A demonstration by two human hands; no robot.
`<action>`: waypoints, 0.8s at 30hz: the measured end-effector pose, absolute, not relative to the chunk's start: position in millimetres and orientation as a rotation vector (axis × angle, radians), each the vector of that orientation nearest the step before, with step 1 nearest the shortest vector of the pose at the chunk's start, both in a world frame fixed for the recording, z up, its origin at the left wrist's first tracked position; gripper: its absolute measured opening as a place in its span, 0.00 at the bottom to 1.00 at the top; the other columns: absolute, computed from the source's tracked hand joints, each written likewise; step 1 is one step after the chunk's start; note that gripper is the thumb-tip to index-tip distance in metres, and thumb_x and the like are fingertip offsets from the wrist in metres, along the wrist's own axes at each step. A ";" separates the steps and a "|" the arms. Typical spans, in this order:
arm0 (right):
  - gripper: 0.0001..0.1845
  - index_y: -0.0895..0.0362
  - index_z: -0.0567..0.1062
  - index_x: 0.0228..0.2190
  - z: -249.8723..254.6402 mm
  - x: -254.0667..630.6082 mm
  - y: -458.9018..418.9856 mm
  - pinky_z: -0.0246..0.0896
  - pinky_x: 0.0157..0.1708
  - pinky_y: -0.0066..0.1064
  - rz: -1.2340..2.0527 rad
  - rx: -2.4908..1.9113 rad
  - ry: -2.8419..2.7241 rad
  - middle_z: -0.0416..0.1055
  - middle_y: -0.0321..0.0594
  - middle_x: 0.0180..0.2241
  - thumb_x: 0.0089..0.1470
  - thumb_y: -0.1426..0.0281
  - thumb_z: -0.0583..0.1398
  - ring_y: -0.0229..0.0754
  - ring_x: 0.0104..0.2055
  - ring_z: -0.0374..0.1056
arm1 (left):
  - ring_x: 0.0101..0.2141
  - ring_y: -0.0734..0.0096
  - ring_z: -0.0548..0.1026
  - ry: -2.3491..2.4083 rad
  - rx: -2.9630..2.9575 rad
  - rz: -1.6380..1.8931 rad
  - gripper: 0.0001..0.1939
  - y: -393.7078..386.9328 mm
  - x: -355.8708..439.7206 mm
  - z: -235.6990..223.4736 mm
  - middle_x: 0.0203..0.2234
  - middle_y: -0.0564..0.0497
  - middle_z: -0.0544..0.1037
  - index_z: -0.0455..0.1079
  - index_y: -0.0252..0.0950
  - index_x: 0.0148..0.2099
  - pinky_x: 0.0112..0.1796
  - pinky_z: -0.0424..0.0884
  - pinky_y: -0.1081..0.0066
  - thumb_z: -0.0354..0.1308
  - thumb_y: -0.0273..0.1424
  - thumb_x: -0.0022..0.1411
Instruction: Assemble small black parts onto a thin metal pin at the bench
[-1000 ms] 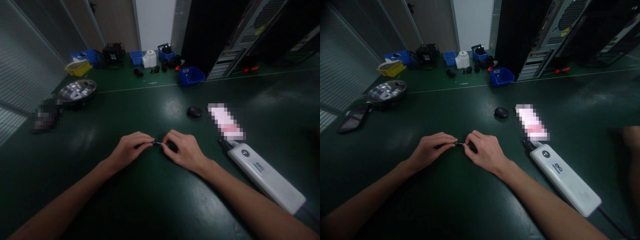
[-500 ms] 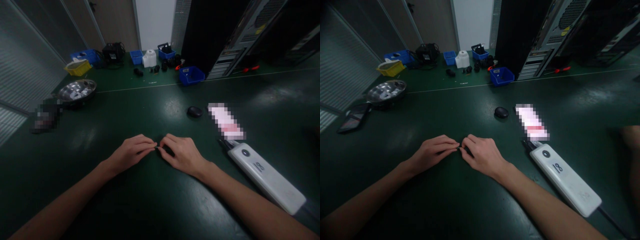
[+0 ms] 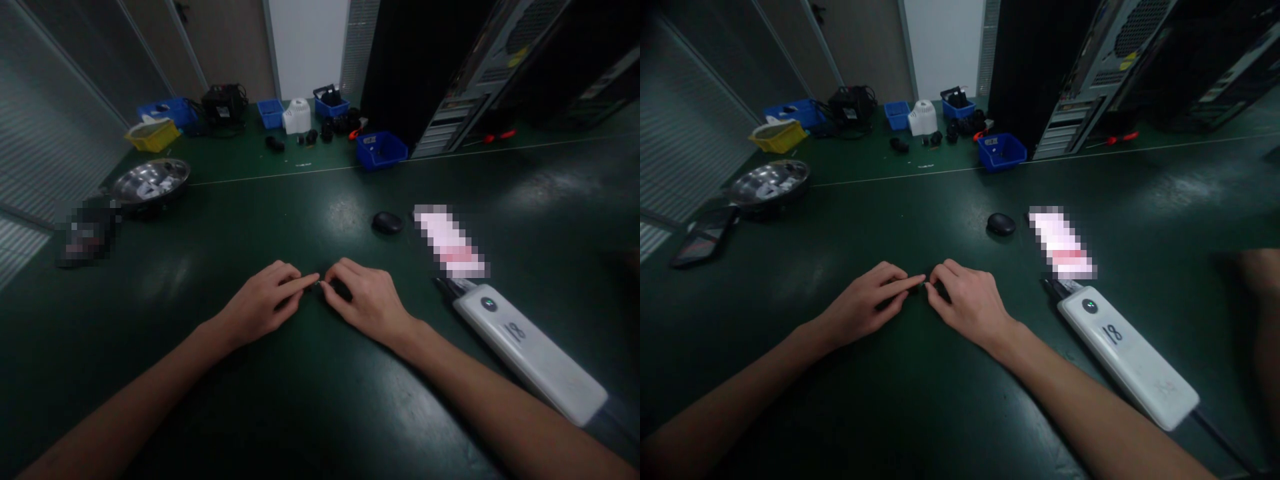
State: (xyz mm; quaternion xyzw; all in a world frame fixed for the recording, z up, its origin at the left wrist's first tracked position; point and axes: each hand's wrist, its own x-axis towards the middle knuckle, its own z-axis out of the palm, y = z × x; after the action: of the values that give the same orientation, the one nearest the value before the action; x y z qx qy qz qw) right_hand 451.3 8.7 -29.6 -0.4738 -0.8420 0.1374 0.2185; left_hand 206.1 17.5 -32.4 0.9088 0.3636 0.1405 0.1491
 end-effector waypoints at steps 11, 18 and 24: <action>0.11 0.52 0.74 0.35 -26.0 452.5 7.8 0.48 0.27 0.32 0.245 -1.464 -2.344 0.72 0.36 0.37 0.65 0.62 0.56 0.37 0.30 0.66 | 0.49 0.66 0.69 1.085 2.629 0.288 0.29 16.2 207.6 -28.3 0.51 0.48 0.72 0.50 0.48 0.71 0.51 0.71 0.60 0.49 0.30 0.71; 0.10 0.52 0.75 0.36 -22.9 453.6 7.9 0.46 0.27 0.32 0.174 -1.553 -2.294 0.72 0.36 0.37 0.64 0.62 0.57 0.38 0.31 0.67 | 0.56 0.71 0.67 1.036 2.557 0.410 0.19 21.6 207.7 -30.6 0.55 0.52 0.72 0.65 0.47 0.62 0.56 0.70 0.63 0.50 0.31 0.71; 0.10 0.52 0.75 0.36 -21.3 452.9 7.5 0.47 0.28 0.32 0.149 -1.586 -2.305 0.72 0.35 0.37 0.64 0.62 0.57 0.37 0.30 0.67 | 0.62 0.68 0.64 0.889 2.705 0.363 0.19 36.2 217.4 -31.0 0.62 0.54 0.69 0.65 0.46 0.62 0.61 0.68 0.58 0.49 0.30 0.71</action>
State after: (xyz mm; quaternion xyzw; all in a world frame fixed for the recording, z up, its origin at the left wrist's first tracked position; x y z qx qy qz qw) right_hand 452.9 7.5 -21.3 -0.5581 -0.8107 0.0524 0.1691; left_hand 217.4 36.2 -31.0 0.9337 0.3069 0.1253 0.1352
